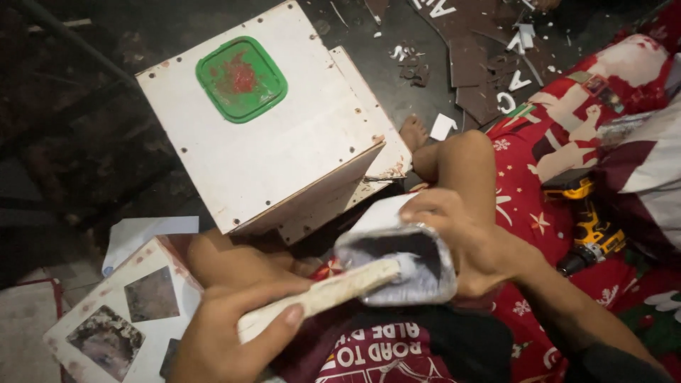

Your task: Applying filler paste to a wooden box and sanding the surface to smooth it.

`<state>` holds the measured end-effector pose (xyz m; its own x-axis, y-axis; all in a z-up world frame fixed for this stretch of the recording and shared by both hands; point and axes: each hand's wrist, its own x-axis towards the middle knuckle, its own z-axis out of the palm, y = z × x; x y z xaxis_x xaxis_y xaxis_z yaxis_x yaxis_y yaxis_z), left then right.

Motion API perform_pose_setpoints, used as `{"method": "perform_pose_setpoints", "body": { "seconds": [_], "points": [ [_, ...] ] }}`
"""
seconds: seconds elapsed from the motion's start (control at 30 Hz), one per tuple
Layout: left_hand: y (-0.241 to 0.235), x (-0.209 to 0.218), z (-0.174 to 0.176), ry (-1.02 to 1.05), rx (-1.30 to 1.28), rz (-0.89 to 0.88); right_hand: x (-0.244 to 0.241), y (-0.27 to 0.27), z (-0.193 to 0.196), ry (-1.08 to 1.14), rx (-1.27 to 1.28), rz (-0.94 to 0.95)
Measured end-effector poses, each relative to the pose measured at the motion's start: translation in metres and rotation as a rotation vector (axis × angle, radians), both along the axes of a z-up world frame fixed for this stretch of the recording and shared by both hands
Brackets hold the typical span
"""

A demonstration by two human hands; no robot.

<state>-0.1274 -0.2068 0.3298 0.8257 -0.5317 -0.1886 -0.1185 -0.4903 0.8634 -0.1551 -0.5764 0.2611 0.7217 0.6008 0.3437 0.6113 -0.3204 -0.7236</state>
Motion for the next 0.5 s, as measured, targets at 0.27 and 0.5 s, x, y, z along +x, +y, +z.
{"method": "perform_pose_setpoints", "body": {
  "seconds": [0.27, 0.5],
  "points": [
    [0.010, -0.038, -0.031, 0.038, 0.005, 0.367, -0.012, 0.006, -0.013, 1.393, 1.162, -0.499],
    [0.009, -0.056, -0.063, 0.054, -0.199, 0.642, -0.024, -0.009, -0.012, 0.442, 0.760, -0.198]
  ]
}}
